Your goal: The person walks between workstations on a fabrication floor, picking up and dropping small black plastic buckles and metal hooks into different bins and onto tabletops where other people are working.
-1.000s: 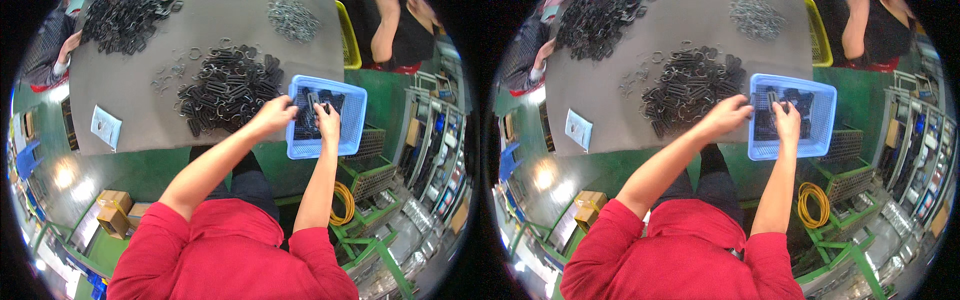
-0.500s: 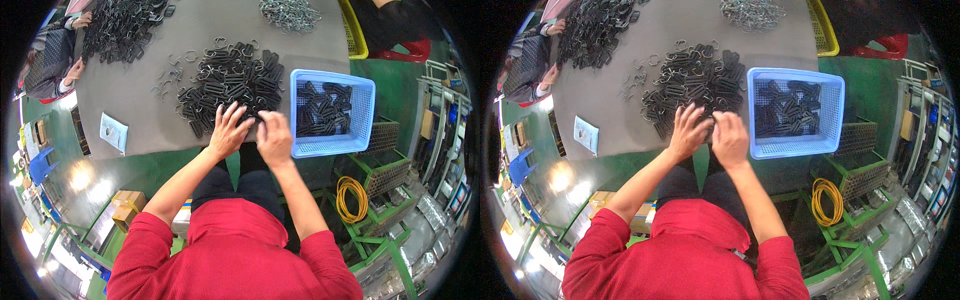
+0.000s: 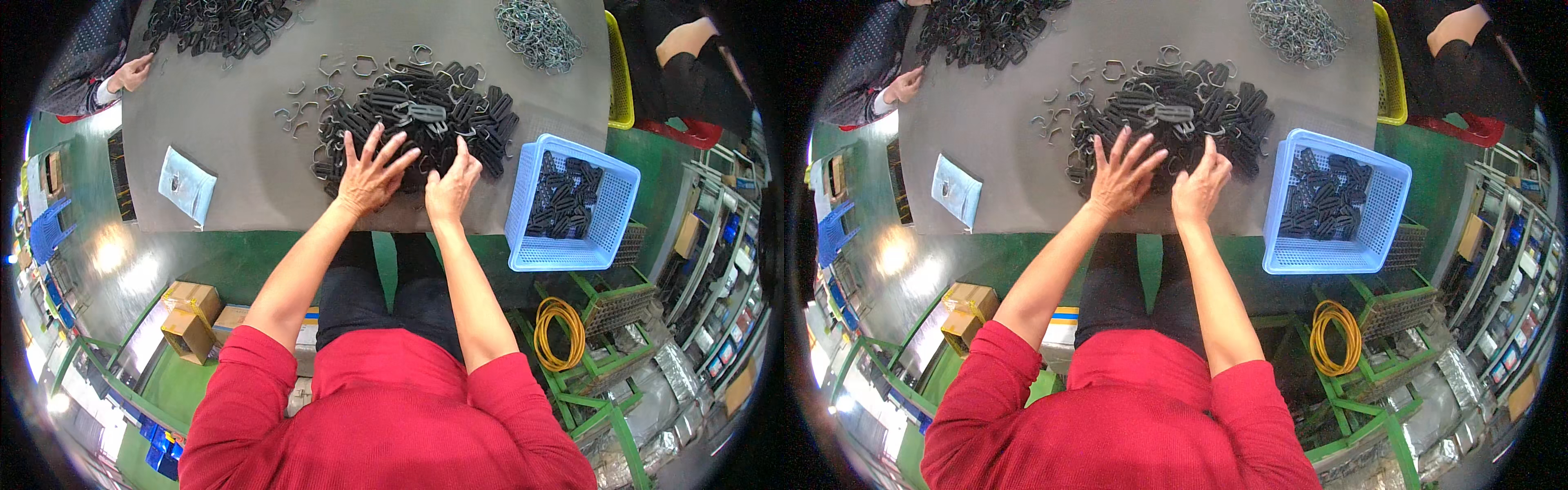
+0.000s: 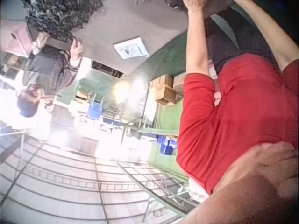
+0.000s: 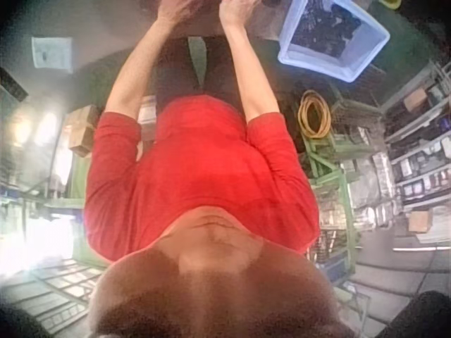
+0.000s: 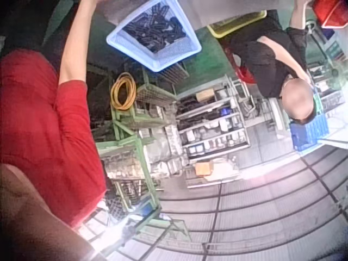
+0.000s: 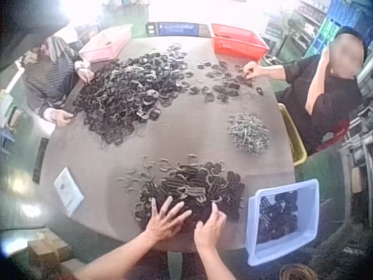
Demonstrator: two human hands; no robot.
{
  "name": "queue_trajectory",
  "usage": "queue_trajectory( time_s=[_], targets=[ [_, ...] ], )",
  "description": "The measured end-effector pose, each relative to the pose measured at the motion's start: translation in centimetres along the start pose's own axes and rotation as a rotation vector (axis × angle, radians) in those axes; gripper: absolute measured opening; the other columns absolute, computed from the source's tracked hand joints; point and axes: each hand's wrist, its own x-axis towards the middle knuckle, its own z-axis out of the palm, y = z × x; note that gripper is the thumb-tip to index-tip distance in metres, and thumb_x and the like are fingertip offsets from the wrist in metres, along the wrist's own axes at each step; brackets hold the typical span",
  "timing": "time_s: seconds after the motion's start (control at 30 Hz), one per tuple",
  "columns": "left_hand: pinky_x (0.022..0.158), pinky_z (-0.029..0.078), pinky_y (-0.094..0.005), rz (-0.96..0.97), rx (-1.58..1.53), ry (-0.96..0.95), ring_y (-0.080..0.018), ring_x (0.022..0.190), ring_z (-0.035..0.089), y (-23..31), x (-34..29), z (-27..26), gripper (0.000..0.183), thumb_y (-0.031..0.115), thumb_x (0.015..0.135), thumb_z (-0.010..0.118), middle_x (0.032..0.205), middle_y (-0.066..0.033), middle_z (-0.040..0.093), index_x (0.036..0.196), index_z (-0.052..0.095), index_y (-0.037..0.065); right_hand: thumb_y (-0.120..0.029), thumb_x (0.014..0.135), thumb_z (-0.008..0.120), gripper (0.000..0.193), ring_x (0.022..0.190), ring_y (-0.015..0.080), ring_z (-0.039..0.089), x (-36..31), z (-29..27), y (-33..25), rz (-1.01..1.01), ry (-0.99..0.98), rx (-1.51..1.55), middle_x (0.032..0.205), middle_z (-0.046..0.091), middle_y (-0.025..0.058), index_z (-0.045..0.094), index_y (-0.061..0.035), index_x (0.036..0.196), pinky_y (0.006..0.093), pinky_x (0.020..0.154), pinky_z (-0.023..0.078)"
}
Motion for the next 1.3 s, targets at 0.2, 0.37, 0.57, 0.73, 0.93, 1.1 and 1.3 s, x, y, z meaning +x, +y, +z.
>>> queue_trajectory(
  time_s=[0.2, 0.37, 0.57, 0.73, 0.93, 1.1, 1.3],
  targets=[
    [0.103, 0.005, -0.0633, -0.091, -0.014, -0.013, -0.0300, 0.133, 0.018, -3.5, 1.3, -1.4, 0.058, 0.027, 0.080, 0.057, 0.142, -0.0015, 0.028, 0.134, 0.036, 0.029, 0.006, 0.063, 0.065, 0.073, 0.103, 0.0337, 0.044, 2.1, 2.3, -2.8, -0.068, -0.016, 0.069, 0.107, 0.041, 0.0160, 0.038, -0.0110, 0.128, 0.0420, 0.088, 0.039],
    [0.103, 0.009, -0.0620, -0.229, 0.055, 0.027, -0.0318, 0.133, 0.018, -4.9, 2.4, -2.5, 0.057, 0.010, 0.077, 0.053, 0.139, -0.0047, 0.029, 0.131, 0.040, 0.026, 0.003, 0.072, 0.058, 0.036, 0.092, 0.0305, 0.053, 4.2, 2.2, -2.5, -0.111, -0.019, 0.244, 0.094, 0.054, 0.0126, 0.056, -0.0071, 0.107, 0.0383, 0.084, 0.042],
    [0.108, 0.008, -0.0542, -0.100, -0.267, 0.105, -0.0323, 0.134, 0.017, -0.9, 6.7, -4.4, 0.060, -0.001, 0.064, 0.051, 0.136, -0.0080, 0.034, 0.121, 0.048, 0.016, -0.001, 0.078, 0.056, 0.015, 0.089, 0.0294, 0.052, 5.5, -2.5, 0.4, -0.041, 0.401, 0.162, 0.090, 0.055, 0.0126, 0.058, -0.0024, 0.093, 0.0382, 0.079, 0.042],
    [0.106, 0.008, -0.0598, 0.309, -0.218, -0.163, -0.0291, 0.135, 0.016, 4.1, 13.5, -1.0, 0.062, 0.018, 0.070, 0.062, 0.142, -0.0054, 0.030, 0.129, 0.043, 0.020, -0.006, 0.084, 0.054, 0.013, 0.104, 0.0353, 0.048, 6.3, -0.5, 4.6, -0.054, 0.568, 0.076, 0.107, 0.052, 0.0199, 0.053, -0.0005, 0.095, 0.0437, 0.089, 0.039],
    [0.103, 0.019, -0.0595, 0.307, -0.130, -0.093, -0.0232, 0.131, 0.028, -0.3, 14.4, 1.2, 0.050, 0.021, 0.077, 0.060, 0.133, -0.0013, 0.041, 0.125, 0.046, 0.021, -0.013, 0.086, 0.054, 0.012, 0.112, 0.0355, 0.047, 8.7, 2.3, 2.9, -0.149, 0.504, 0.176, 0.112, 0.054, 0.0161, 0.054, -0.0045, 0.094, 0.0446, 0.095, 0.037],
    [0.101, 0.022, -0.0611, 0.140, 0.009, -0.093, -0.0223, 0.130, 0.029, -4.4, 12.9, -1.7, 0.046, 0.012, 0.078, 0.055, 0.131, 0.0001, 0.043, 0.123, 0.047, 0.019, -0.015, 0.086, 0.055, 0.013, 0.113, 0.0284, 0.049, 9.2, 4.4, -1.5, -0.258, 0.352, 0.195, 0.107, 0.058, 0.0084, 0.056, -0.0068, 0.096, 0.0424, 0.097, 0.036],
    [0.101, 0.028, -0.0517, -0.009, -0.126, -0.003, -0.0253, 0.124, 0.036, -6.6, 12.9, -5.8, 0.046, 0.004, 0.068, 0.054, 0.125, -0.0042, 0.047, 0.113, 0.056, 0.014, -0.005, 0.085, 0.054, 0.014, 0.075, 0.0099, 0.055, 11.0, 1.2, -1.6, 0.287, 0.200, 1.166, 0.088, 0.056, 0.0046, 0.054, -0.0022, 0.098, 0.0249, 0.069, 0.047]
  ],
)
